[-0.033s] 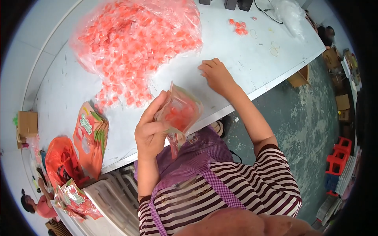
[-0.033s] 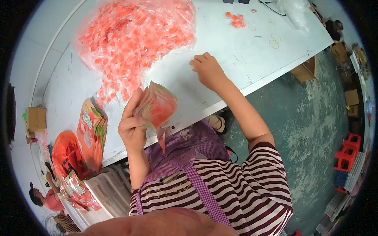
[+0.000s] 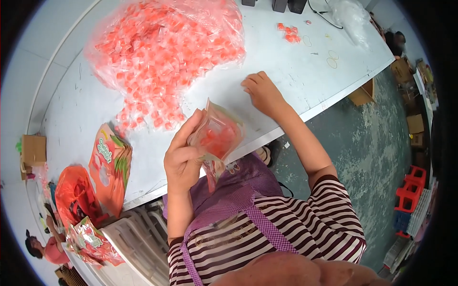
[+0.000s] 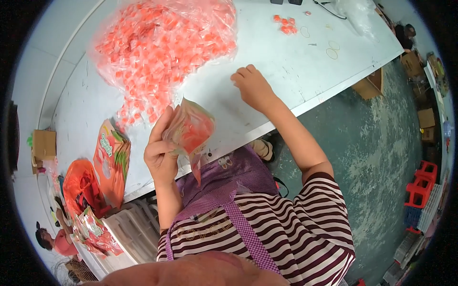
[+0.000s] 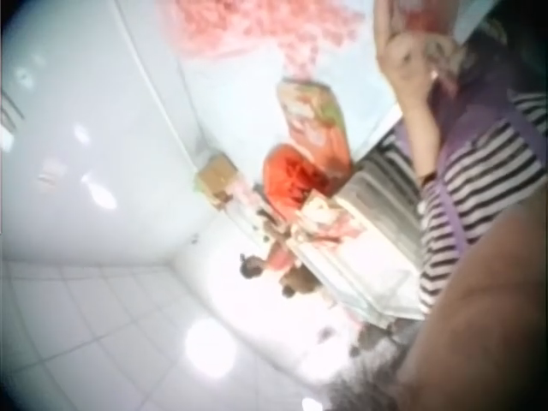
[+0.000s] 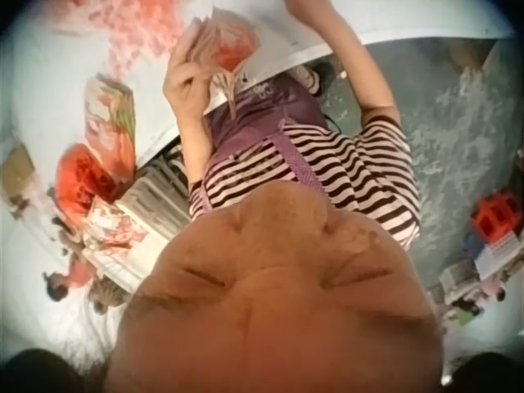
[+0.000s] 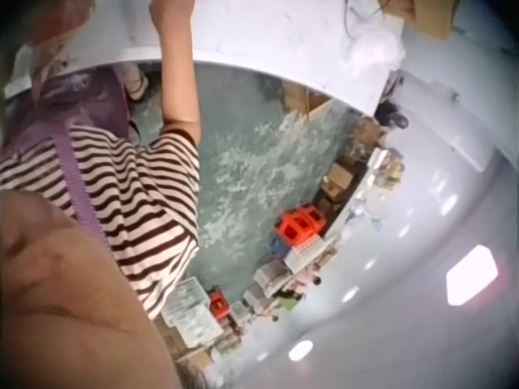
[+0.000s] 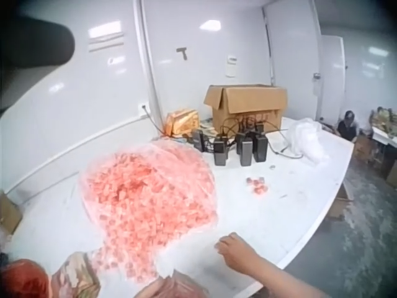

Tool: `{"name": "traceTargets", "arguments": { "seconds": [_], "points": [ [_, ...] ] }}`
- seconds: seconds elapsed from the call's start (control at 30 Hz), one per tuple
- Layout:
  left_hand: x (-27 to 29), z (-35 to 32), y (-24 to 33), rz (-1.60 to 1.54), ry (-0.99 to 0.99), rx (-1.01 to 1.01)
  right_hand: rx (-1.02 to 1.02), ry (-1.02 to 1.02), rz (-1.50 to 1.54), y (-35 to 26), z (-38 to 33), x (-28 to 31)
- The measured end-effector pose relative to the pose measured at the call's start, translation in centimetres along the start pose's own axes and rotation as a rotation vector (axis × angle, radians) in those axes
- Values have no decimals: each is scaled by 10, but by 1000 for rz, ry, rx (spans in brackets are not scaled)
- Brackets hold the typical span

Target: Packing individual candies into plastic bags and placing filled bags onto a storage tray.

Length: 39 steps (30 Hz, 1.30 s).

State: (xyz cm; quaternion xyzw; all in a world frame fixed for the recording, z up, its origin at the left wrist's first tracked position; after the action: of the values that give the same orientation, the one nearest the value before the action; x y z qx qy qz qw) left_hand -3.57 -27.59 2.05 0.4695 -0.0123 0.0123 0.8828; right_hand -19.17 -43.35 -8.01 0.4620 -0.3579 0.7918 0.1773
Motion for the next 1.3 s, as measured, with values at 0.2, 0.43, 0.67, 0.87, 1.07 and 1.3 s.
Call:
{"name": "traceTargets", "arguments": {
  "seconds": [0.2, 0.43, 0.67, 0.87, 1.07, 1.3],
  "points": [
    [2, -2, -12, -55, 17, 55, -171, 187, 350, -20, -12, 49],
    [-6, 2, -7, -111, 26, 45, 531, -71, 392, -154, -27, 101],
    [-25, -21, 45, 142, -194, -101, 649, -607, 671, -226, -42, 58],
    [49, -70, 99, 301, -26, -84, 892, -544, 384, -273, -36, 66],
    [73, -136, 106, -22, 248, 2, 1232, -660, 344, -382, -39, 33],
    [102, -207, 175, 23, 648, 147, 1618, -625, 534, -457, -67, 29]
  ]
}}
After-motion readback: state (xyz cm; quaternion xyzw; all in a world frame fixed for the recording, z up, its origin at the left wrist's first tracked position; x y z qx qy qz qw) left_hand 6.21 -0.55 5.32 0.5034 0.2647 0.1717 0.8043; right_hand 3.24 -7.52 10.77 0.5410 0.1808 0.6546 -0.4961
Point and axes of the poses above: each hand's wrist, its own z-axis towards the middle knuckle, its own x-axis out of the back of the hand, y = z × x, the point moved 9 cm from there along z, towards the middle knuckle, and after that the axes turned 3 degrees about -y, right-handed, at the moved point
